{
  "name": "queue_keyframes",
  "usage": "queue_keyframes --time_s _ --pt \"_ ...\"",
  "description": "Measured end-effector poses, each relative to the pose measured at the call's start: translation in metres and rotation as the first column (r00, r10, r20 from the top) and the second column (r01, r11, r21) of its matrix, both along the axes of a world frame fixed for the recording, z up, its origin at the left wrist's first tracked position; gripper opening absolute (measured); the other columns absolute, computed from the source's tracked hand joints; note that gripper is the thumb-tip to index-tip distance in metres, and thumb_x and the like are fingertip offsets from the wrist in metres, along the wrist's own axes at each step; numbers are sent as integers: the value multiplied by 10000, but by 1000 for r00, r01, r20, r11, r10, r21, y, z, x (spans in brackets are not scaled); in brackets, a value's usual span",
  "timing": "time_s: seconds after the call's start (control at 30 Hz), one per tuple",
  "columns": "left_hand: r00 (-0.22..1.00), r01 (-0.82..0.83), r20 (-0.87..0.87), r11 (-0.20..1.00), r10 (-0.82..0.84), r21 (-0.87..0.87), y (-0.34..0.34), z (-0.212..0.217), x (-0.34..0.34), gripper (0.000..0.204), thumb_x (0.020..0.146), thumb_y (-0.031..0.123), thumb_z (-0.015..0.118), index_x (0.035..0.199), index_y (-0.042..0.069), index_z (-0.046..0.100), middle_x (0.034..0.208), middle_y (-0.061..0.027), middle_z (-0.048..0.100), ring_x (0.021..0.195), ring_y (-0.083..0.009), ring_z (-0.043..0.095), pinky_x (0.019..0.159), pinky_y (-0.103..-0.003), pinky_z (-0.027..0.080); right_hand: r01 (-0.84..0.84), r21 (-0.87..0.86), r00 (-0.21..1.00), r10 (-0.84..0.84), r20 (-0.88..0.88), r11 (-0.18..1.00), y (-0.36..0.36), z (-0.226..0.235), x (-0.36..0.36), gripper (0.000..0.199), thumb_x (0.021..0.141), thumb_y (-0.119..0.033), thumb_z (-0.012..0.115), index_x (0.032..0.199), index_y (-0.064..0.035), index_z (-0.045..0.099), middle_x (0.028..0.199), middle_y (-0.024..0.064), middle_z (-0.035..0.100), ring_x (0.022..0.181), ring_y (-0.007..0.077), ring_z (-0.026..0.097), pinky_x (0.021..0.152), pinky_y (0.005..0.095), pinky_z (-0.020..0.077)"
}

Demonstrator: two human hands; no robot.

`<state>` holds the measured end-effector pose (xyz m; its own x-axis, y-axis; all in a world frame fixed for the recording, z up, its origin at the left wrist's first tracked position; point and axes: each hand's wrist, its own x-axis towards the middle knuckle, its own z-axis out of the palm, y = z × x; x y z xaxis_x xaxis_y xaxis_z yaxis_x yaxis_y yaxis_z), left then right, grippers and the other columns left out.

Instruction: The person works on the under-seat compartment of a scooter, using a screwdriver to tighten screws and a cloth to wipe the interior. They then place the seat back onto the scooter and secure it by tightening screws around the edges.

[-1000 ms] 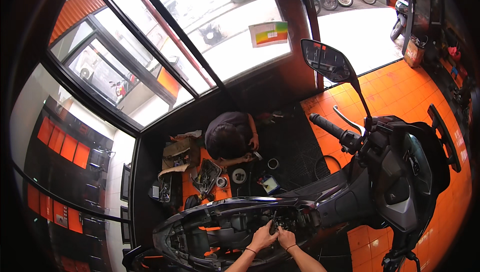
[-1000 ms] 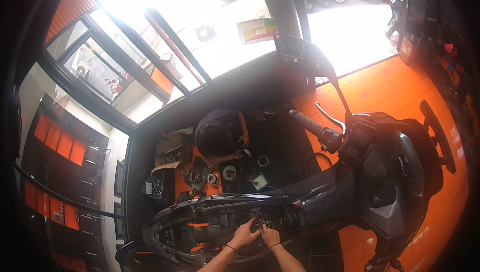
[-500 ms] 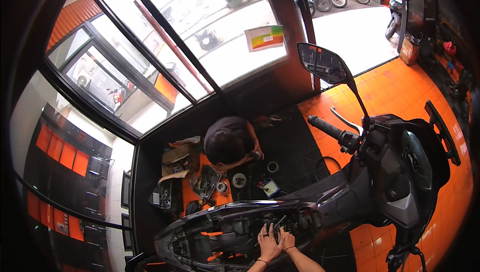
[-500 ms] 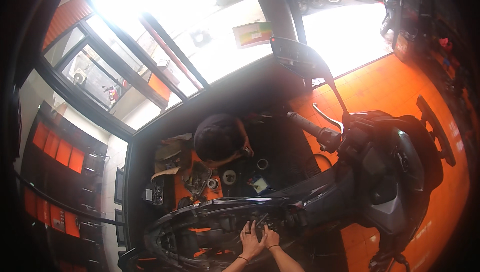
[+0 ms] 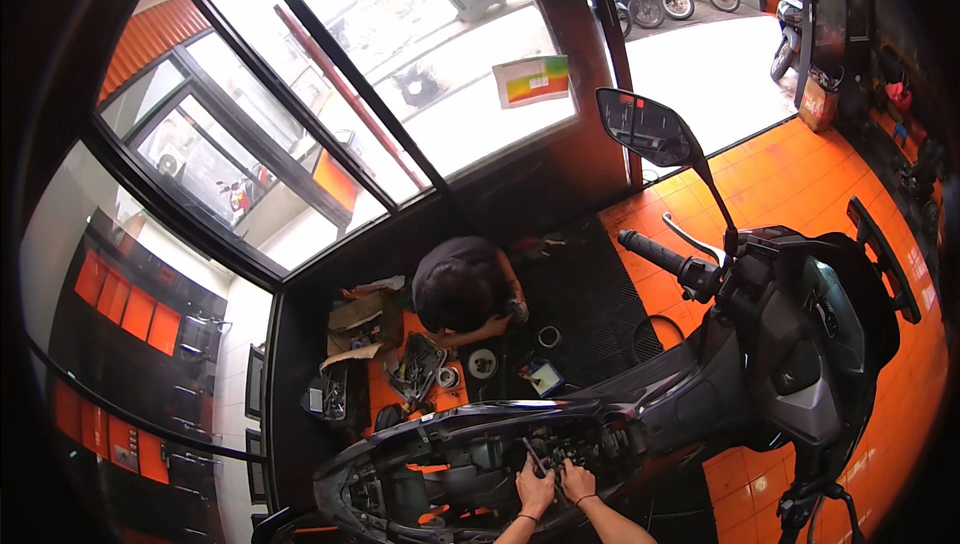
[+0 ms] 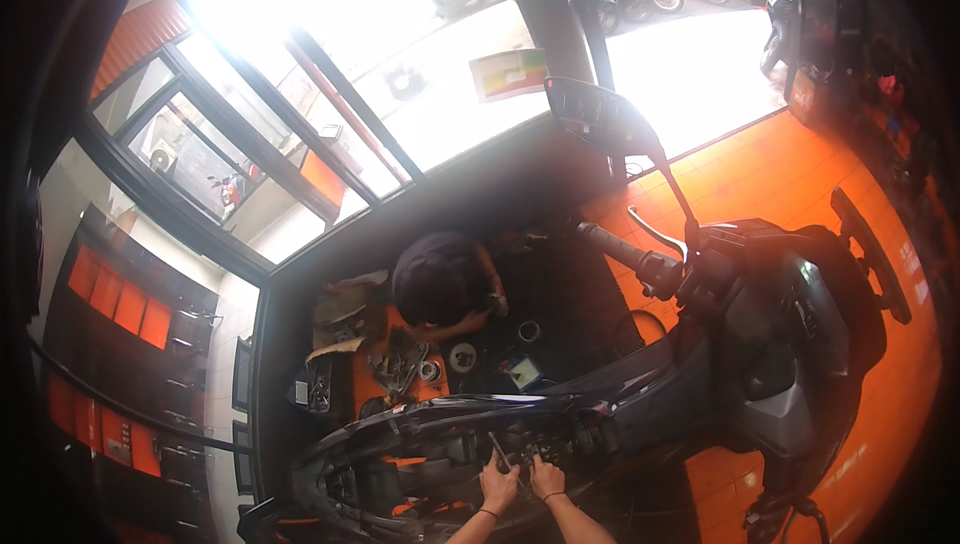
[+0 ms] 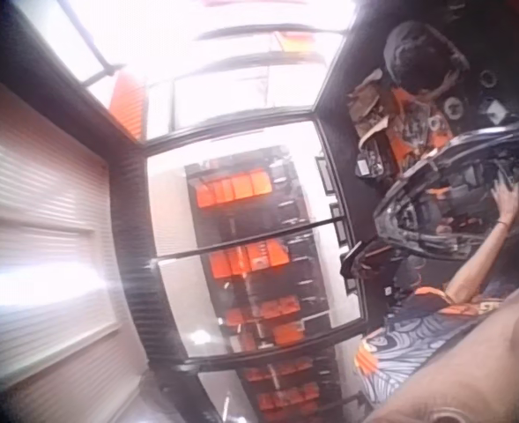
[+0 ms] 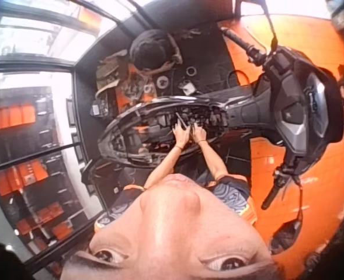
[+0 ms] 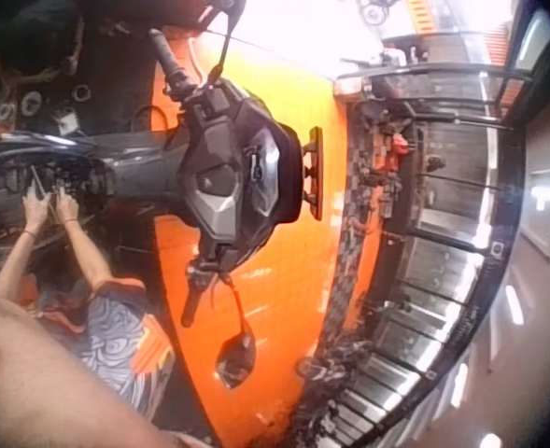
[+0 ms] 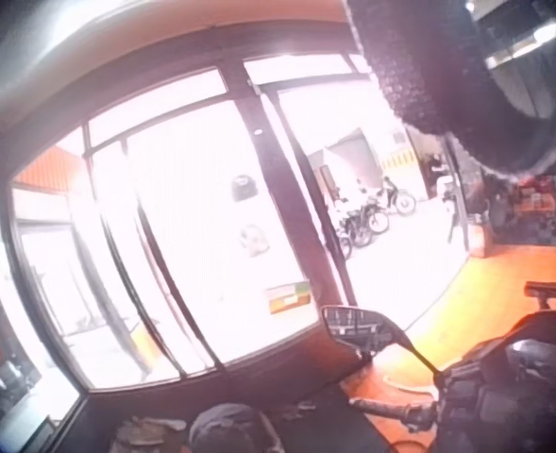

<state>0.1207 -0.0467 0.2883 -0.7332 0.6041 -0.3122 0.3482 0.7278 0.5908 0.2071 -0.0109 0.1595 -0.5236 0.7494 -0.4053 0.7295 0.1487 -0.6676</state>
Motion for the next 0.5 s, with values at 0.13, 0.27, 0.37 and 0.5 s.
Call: queue_keyframes --time_s 0.13,0.27,0.37,0.5 --pt "756 595 -238 792 -610 -140 7 6 -30 367 765 56 619 1064 195 782 1305 -48 657 1366 -345 442 1176 -503 260 -35 32 976 42 -212 999 8 11 -12 250 892 -210 648 1116 -102 625 781 220 700 742 418 701 662 515 569" --pt "821 512 -353 852 -449 105 16 22 -18 381 734 28 616 1076 122 757 1262 -128 662 1344 -360 455 1137 -495 310 -12 151 980 41 -197 988 26 27 -16 165 930 -259 620 1016 -119 605 776 197 703 737 415 699 632 507 567" --pt "990 120 -108 957 -95 264 17 19 0 588 846 143 636 1387 -45 504 1184 -278 645 1159 -446 579 1022 -485 432 -85 174 976 116 -183 981 38 37 -11 183 956 -291 584 1027 -123 600 771 198 701 729 411 699 611 509 560" --pt "935 336 -113 942 -336 -18 9 7 -4 695 793 243 705 1369 -89 501 1177 -287 654 1111 -435 606 1004 -465 459 -199 148 959 224 -173 969 40 36 5 199 967 -313 559 979 -115 568 704 179 680 680 396 689 577 515 541"
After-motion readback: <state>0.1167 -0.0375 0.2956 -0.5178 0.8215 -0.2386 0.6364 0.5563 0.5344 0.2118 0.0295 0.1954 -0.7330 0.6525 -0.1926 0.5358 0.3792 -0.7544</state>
